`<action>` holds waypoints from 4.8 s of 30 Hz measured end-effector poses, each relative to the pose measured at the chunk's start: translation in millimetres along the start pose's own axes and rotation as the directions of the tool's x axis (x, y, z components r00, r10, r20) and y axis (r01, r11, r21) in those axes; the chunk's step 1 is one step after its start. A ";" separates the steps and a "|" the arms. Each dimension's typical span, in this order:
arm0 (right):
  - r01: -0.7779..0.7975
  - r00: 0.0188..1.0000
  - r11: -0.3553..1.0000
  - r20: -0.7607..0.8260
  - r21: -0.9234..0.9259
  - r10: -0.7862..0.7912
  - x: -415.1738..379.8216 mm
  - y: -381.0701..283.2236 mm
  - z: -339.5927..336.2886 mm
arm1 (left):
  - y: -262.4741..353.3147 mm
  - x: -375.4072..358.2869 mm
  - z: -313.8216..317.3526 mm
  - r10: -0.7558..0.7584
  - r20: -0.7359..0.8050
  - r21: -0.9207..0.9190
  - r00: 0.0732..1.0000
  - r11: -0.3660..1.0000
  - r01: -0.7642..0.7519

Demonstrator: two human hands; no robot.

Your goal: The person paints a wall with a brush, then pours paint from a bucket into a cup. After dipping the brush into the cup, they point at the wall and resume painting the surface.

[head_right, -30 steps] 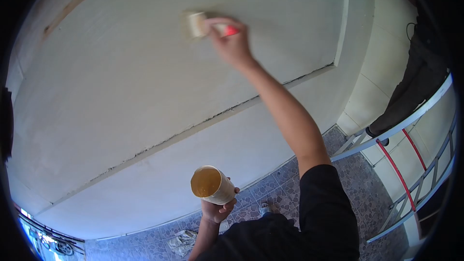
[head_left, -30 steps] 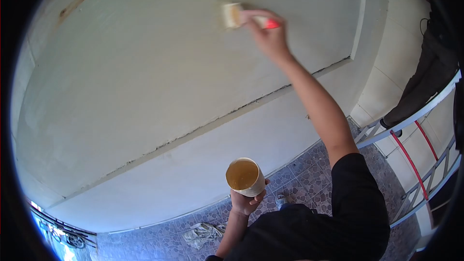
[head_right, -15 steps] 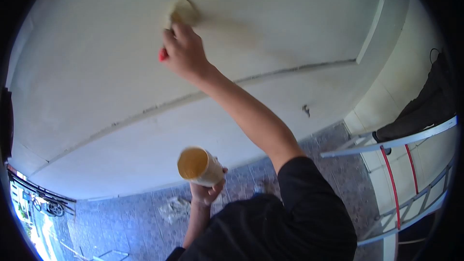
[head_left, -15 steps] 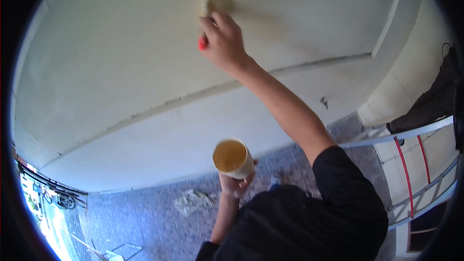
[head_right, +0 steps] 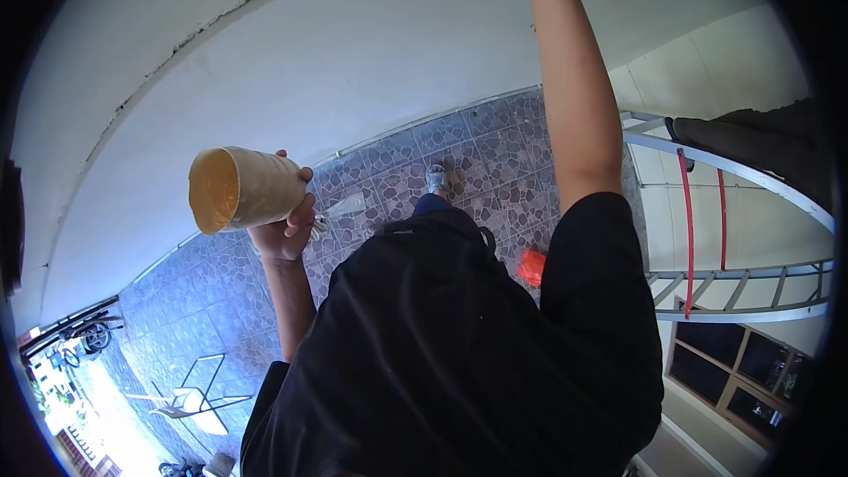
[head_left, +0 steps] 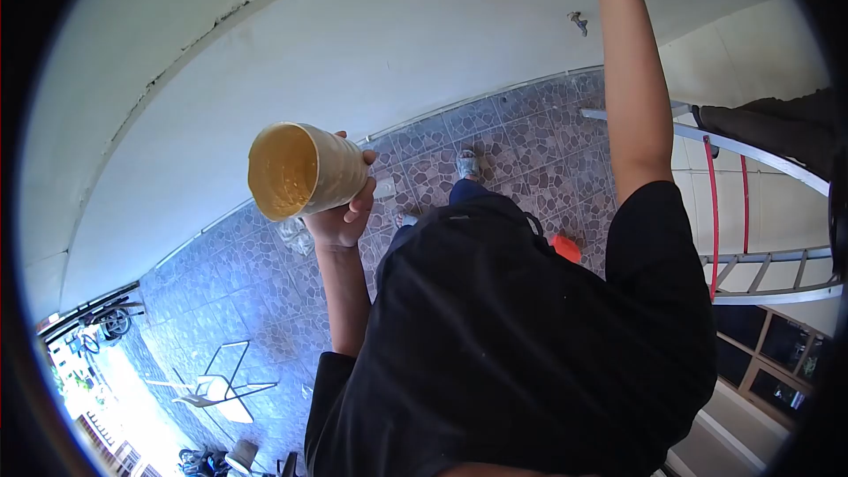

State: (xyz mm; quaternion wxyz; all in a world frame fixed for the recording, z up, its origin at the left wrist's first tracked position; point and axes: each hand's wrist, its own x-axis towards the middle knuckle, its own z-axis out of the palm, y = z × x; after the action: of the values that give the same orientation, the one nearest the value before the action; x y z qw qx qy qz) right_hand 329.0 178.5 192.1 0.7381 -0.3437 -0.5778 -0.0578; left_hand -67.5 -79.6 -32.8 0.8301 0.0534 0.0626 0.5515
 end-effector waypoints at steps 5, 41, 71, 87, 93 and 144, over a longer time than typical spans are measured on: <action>-0.316 0.922 0.889 -0.112 0.330 0.370 -58.8 -22.1 -19.2 | 10.2 -20.9 -7.5 0.026 0.034 -0.017 0.999 1.000 -0.026; -0.518 0.814 0.766 -0.057 0.379 0.578 -163.4 -146.9 -40.8 | 26.2 -84.9 -27.6 0.231 -0.027 -0.054 0.973 0.971 -0.232; -0.411 0.884 0.799 -0.023 0.438 0.467 -35.7 48.2 -203.3 | -144.7 229.5 3.8 -0.234 0.157 -0.066 0.959 0.967 0.247; -0.435 0.868 0.833 -0.086 0.342 0.489 -71.8 15.7 -254.2 | -164.9 212.4 4.0 -0.236 0.139 -0.045 0.962 0.969 0.244; -0.408 0.879 0.772 -0.019 0.488 0.476 -77.7 20.0 -211.3 | -164.4 175.1 0.4 -0.160 0.053 -0.004 0.986 0.987 0.160; -0.548 0.815 0.782 -0.021 0.297 0.579 -70.7 4.2 -255.8 | -170.9 157.2 10.2 -0.041 0.110 0.077 0.993 0.997 0.032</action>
State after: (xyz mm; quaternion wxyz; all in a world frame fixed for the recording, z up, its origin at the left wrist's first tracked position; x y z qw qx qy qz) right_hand 516.0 12.8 102.5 0.7930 -0.3899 -0.4089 0.2279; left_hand 149.8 -0.8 -56.9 0.8397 0.1140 0.0377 0.5296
